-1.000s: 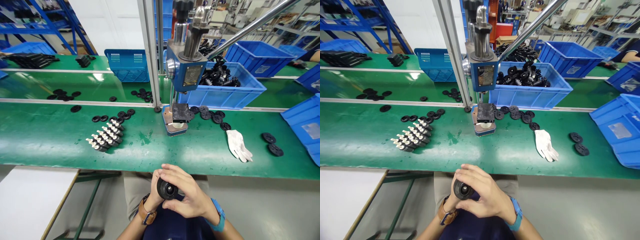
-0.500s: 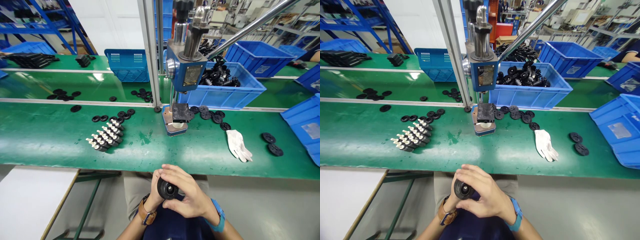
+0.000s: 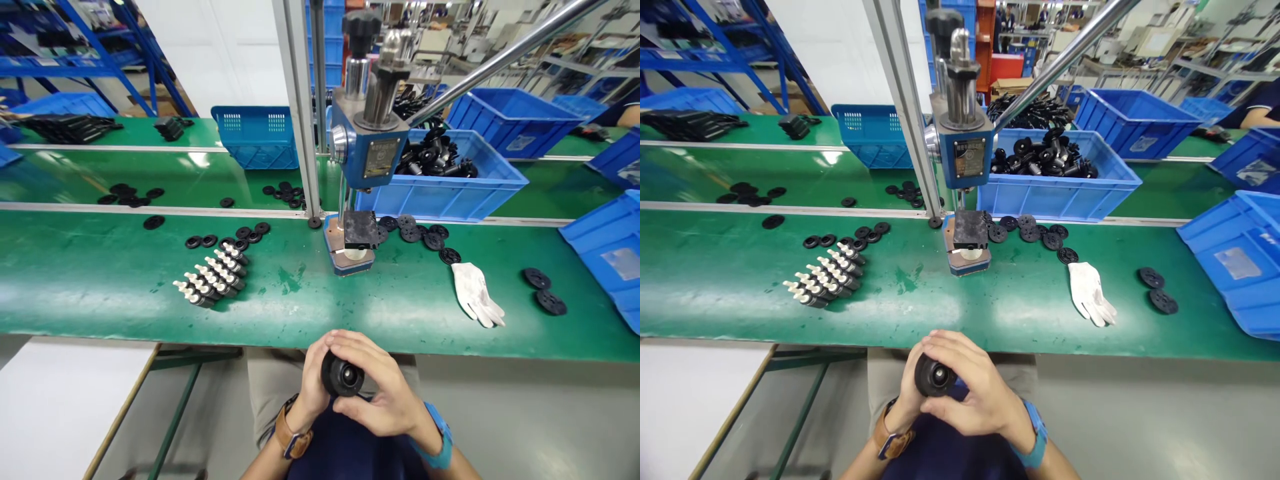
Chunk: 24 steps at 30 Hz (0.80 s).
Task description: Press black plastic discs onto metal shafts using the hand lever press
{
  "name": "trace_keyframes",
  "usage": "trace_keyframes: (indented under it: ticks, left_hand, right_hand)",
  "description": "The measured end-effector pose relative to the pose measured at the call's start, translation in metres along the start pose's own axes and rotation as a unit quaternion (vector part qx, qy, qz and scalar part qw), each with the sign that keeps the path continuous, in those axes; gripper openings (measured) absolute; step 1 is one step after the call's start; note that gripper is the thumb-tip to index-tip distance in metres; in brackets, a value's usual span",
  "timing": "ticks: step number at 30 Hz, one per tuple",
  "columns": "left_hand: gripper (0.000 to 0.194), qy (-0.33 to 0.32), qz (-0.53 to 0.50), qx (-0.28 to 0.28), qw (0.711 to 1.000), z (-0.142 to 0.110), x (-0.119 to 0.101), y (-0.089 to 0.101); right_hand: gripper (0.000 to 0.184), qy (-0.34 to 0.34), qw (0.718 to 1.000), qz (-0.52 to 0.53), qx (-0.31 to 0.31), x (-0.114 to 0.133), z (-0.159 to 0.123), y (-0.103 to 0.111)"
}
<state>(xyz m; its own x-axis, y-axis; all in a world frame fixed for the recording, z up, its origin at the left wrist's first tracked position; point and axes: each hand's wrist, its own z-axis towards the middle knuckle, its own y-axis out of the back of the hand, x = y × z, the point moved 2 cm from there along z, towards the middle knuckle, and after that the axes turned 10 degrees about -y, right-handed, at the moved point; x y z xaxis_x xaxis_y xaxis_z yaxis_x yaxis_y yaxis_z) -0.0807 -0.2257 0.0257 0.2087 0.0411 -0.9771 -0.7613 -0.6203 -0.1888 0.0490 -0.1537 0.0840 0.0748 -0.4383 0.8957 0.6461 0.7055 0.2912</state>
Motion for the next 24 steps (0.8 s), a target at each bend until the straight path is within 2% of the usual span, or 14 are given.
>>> trace_keyframes:
  ticks: [4, 6, 9, 13, 17, 19, 22, 24]
  left_hand:
    - [0.039, 0.019, -0.116, 0.089, 0.989, 0.006, -0.011, -0.001]
    - [0.041, 0.019, -0.117, 0.121, 0.986, 0.013, -0.016, 0.0]
    - [0.046, -0.046, -0.044, 0.123, 0.99, 0.034, -0.033, 0.0]
    - [0.037, -0.166, 0.079, 0.083, 0.979, 0.076, -0.086, -0.019]
    - [0.026, -0.279, 0.178, 0.069, 0.941, 0.12, -0.149, -0.052]
    - [0.022, -0.333, 0.23, 0.081, 0.911, 0.14, -0.17, -0.068]
    - [0.013, -0.375, 0.325, 0.113, 0.86, 0.165, -0.181, -0.087]
    - [0.017, -0.377, 0.371, 0.126, 0.839, 0.178, -0.179, -0.095]
  right_hand:
    - [0.058, -0.063, 0.994, 0.036, -0.085, -0.011, -0.003, 0.008]
    - [0.058, -0.094, 0.985, 0.067, -0.126, -0.02, -0.004, 0.01]
    - [0.056, -0.116, 0.973, 0.11, -0.169, -0.032, -0.001, 0.013]
    - [0.049, -0.131, 0.959, 0.122, -0.22, -0.039, 0.007, 0.019]
    - [0.044, -0.131, 0.953, 0.115, -0.25, -0.04, 0.009, 0.025]
    - [0.042, -0.127, 0.949, 0.115, -0.265, -0.044, 0.007, 0.027]
    - [0.041, -0.124, 0.942, 0.115, -0.289, -0.052, 0.001, 0.026]
    - [0.04, -0.125, 0.94, 0.111, -0.298, -0.057, -0.001, 0.026]
